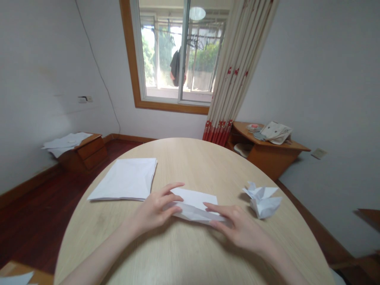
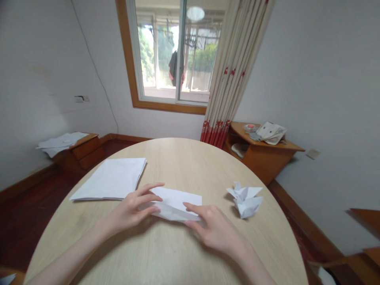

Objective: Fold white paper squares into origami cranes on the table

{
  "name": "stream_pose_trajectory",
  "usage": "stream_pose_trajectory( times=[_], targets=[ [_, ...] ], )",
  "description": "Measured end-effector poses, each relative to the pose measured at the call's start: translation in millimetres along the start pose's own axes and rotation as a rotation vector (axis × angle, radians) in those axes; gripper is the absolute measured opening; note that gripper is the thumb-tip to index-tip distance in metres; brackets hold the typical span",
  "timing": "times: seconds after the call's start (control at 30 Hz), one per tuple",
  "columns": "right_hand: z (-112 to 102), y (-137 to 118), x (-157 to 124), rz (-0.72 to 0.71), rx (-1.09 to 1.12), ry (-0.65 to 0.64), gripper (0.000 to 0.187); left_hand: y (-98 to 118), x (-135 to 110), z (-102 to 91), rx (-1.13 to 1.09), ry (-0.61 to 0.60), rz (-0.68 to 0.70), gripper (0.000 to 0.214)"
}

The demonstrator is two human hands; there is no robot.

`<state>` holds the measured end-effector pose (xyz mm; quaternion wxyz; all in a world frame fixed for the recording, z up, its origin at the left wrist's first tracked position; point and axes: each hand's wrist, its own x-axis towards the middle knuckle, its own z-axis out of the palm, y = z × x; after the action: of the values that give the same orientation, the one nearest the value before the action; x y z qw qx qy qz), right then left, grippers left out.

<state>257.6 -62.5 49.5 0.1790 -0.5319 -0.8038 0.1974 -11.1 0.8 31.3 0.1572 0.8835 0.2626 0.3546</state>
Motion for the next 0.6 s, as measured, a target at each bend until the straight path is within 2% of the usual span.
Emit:
stream_pose_trajectory(
  times=[0.13, 0.37, 0.5, 0.6],
  targets=[
    [3, 9, 5, -0.062, -0.028, 0.107, 0.047, -2, 0, 6.2, 0.077, 0.126, 0.054, 0.015],
    [13, 13, 13, -0.300, -0.295, 0.392, 0.041, -5, -1, 16.4, 0.392, 0.248, 0.126, 0.019],
    [24, 16, 17, -0.400, -0.438, 0.445, 0.048, -6, -2, 20.2, 0.514, 0.259, 0.185, 0.022],
    [33, 18, 19, -0.392, -0.496, 0.449, 0.055, -8, -4, 23.3, 0.558, 0.247, 0.195, 0.026]
  ],
)
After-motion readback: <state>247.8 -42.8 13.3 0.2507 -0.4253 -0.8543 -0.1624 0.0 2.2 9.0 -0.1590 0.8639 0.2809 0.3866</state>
